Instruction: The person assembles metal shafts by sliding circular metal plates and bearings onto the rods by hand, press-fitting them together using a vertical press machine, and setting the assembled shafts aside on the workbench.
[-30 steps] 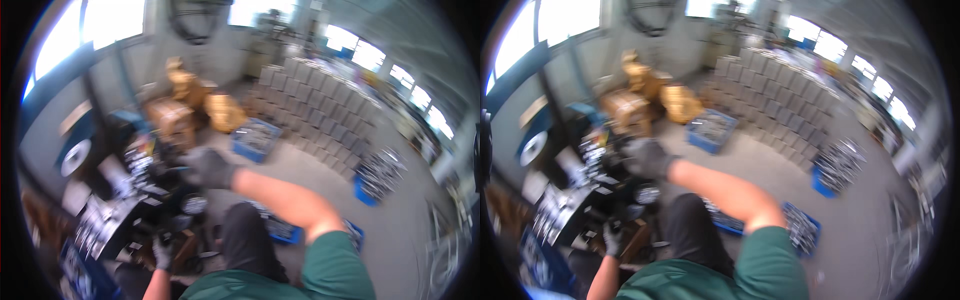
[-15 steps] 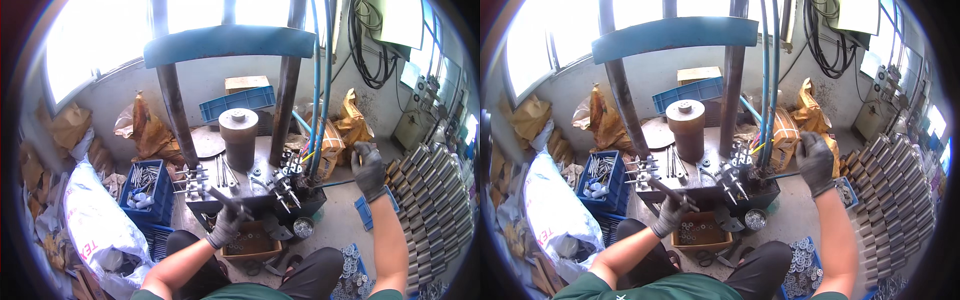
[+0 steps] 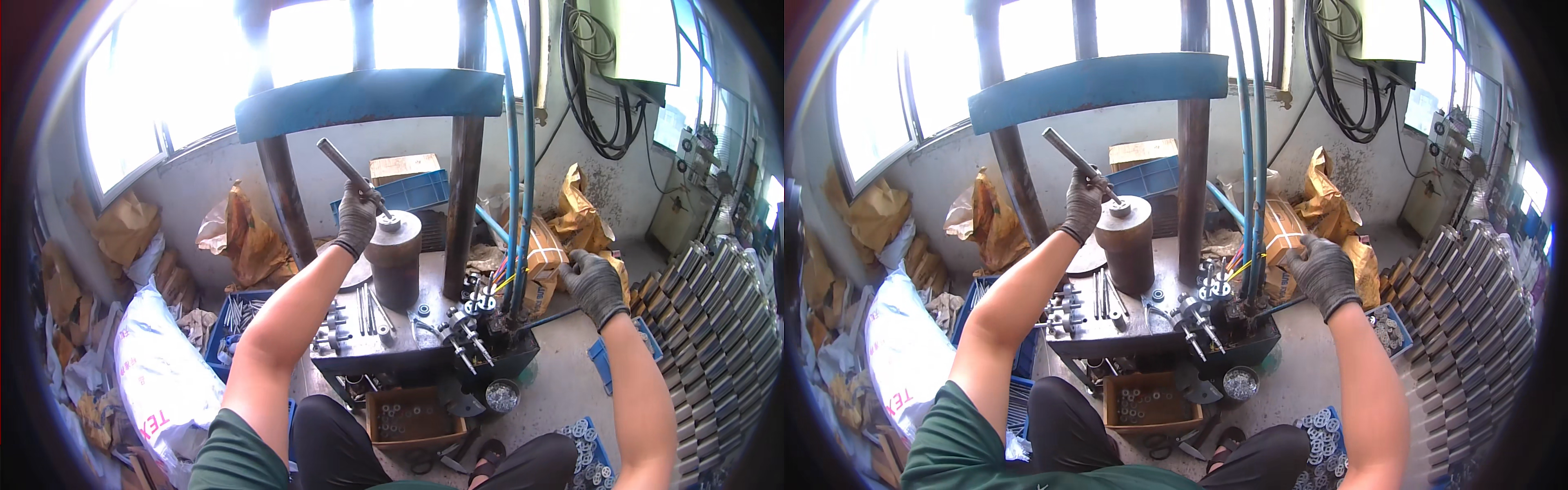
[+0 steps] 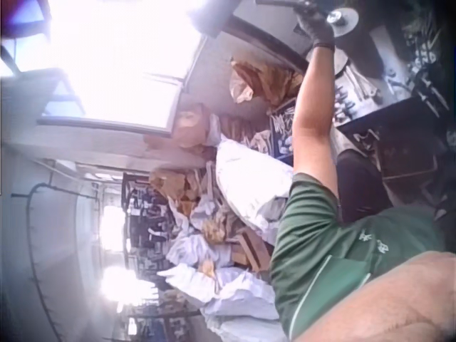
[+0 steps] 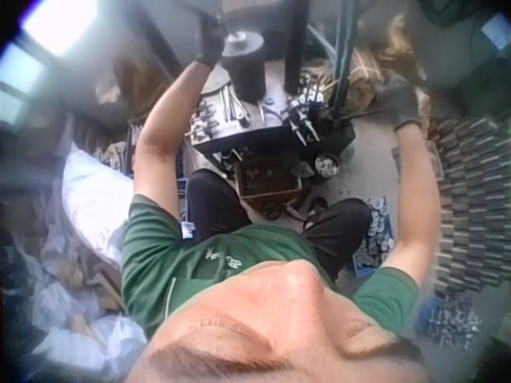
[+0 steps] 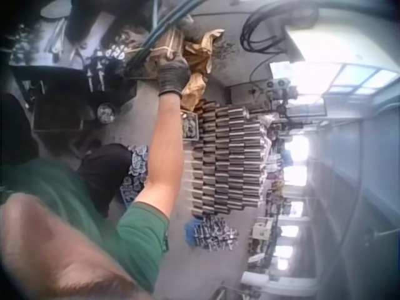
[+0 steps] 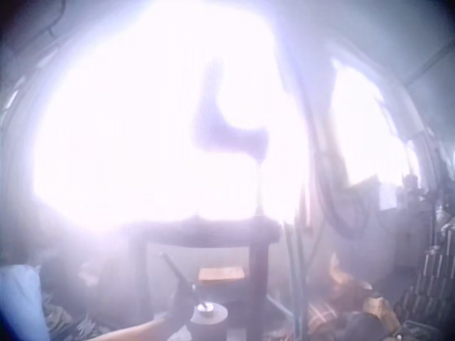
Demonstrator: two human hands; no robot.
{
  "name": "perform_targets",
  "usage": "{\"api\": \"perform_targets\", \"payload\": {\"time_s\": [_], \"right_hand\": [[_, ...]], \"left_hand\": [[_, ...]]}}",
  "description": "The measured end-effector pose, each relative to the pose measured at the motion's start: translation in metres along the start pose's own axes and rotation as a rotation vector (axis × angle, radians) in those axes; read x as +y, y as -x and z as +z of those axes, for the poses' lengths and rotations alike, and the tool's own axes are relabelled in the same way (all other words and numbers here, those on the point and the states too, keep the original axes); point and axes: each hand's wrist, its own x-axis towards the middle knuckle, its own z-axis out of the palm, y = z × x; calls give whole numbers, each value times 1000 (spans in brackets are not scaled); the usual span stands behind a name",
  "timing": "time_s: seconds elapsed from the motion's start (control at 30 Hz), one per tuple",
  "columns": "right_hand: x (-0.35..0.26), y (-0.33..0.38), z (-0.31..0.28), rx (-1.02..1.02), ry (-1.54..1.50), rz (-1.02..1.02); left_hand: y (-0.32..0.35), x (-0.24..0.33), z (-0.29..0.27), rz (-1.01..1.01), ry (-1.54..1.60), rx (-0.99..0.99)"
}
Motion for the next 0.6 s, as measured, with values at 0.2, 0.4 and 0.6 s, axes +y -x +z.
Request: {"api": "perform_targets", "payload": {"time_s": [0.2,0.4,0.6], "right_hand": [[0,21,-9,-20,-29,20],[-6,34,-13,-8,-31,4],[-9,73,-18,-24,36,-46]], "left_hand": [[-26,-6,-1,31,-319,-34],[-28,16,11,134,-789,-127],[-37,17,17,124,-932,-231]]}}
